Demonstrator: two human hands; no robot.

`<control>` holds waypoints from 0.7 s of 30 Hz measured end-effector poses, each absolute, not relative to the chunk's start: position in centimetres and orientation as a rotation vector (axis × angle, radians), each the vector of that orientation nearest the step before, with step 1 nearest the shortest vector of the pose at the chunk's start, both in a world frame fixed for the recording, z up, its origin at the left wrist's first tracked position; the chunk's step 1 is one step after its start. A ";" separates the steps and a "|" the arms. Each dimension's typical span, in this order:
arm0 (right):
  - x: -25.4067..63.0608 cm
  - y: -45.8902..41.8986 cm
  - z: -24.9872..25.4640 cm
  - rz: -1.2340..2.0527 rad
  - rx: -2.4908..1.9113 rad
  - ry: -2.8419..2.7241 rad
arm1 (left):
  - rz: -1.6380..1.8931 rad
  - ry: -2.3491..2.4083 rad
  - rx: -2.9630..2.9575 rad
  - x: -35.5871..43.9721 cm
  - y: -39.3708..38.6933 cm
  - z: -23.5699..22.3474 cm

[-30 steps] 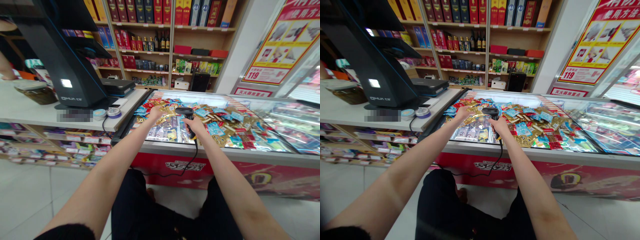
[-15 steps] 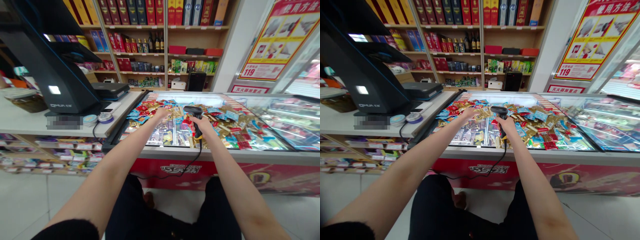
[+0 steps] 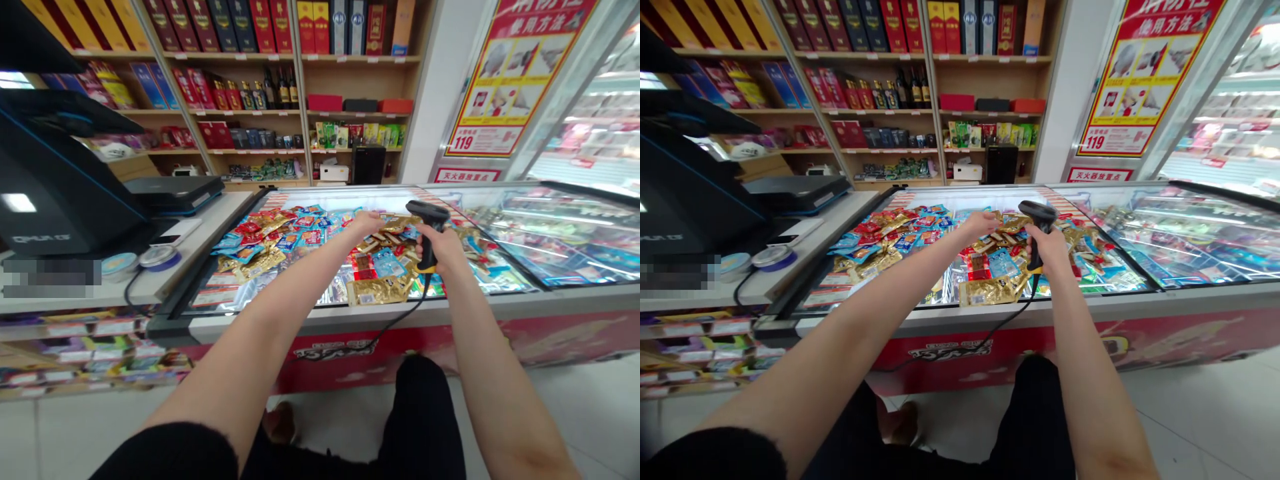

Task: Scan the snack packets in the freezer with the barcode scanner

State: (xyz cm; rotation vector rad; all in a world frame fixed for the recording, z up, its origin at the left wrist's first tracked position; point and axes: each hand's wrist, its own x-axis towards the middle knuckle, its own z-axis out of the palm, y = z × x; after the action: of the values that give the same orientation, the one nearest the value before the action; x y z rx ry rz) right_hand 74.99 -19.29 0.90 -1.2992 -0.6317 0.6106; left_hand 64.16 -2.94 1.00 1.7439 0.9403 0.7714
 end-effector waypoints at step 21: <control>64.3 -15.1 -0.2 0.895 -1.320 -0.793 | 0.664 1.591 2.301 42.1 2.7 -1.7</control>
State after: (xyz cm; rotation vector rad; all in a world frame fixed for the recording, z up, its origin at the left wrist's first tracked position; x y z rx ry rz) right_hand 64.26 -15.09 -0.23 -1.3200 -0.7929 0.8951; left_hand 42.10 2.72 -1.73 2.3006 1.5905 0.6635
